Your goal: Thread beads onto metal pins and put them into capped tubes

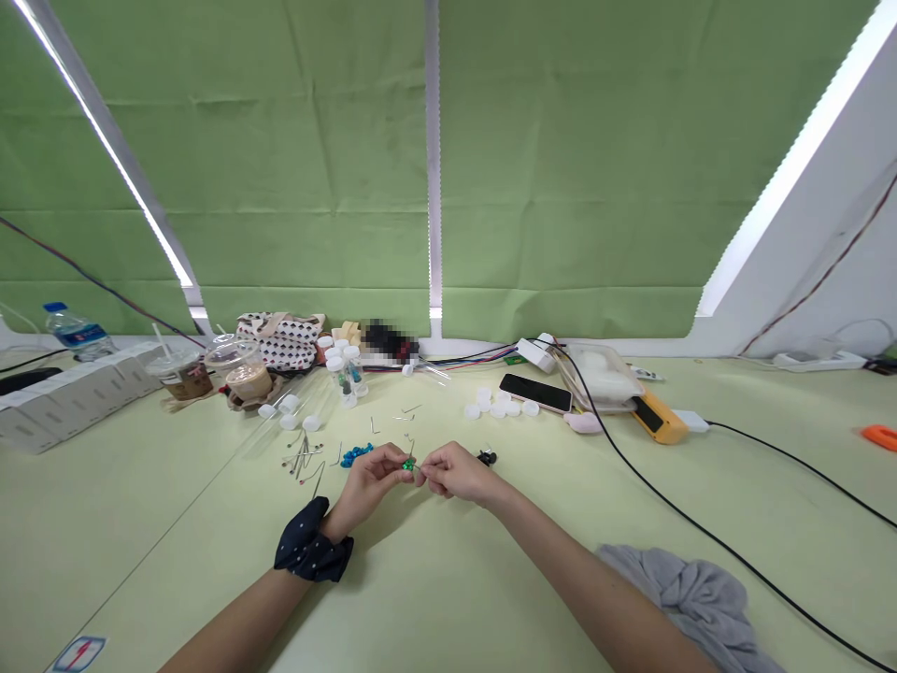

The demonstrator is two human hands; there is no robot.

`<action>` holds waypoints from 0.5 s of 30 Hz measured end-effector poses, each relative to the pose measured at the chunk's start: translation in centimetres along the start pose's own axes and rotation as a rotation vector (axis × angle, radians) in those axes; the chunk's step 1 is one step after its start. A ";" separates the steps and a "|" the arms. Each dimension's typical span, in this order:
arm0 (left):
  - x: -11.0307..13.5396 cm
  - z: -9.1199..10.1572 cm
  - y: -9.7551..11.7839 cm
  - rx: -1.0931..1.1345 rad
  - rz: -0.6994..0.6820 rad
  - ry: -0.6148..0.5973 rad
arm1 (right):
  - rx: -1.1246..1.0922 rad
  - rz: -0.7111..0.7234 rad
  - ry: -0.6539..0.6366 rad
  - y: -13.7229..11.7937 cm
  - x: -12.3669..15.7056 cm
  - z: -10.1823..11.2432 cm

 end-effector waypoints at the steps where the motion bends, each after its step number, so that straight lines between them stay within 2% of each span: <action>1: 0.0 0.0 0.1 -0.008 0.001 -0.002 | 0.043 0.016 0.012 -0.1 0.0 0.0; 7: 0.0 0.1 -0.1 -0.022 0.044 -0.006 | 0.399 0.115 0.198 -1.4 0.6 0.2; 11: 0.0 0.1 -0.3 -0.012 0.057 0.019 | 0.732 0.288 0.381 -2.5 1.1 -0.3; 15: 0.0 0.0 -0.5 0.005 0.068 0.040 | 1.043 0.438 0.462 -2.5 0.9 -1.2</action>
Point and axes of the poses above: each hand's wrist, its own x-axis away from the middle knuckle, its own z-axis out of the back of the hand, y = z × x, the point moved 6 cm from there along -x, towards the middle knuckle, and after that the axes turned 2 degrees about -z, right-handed, at the moved point
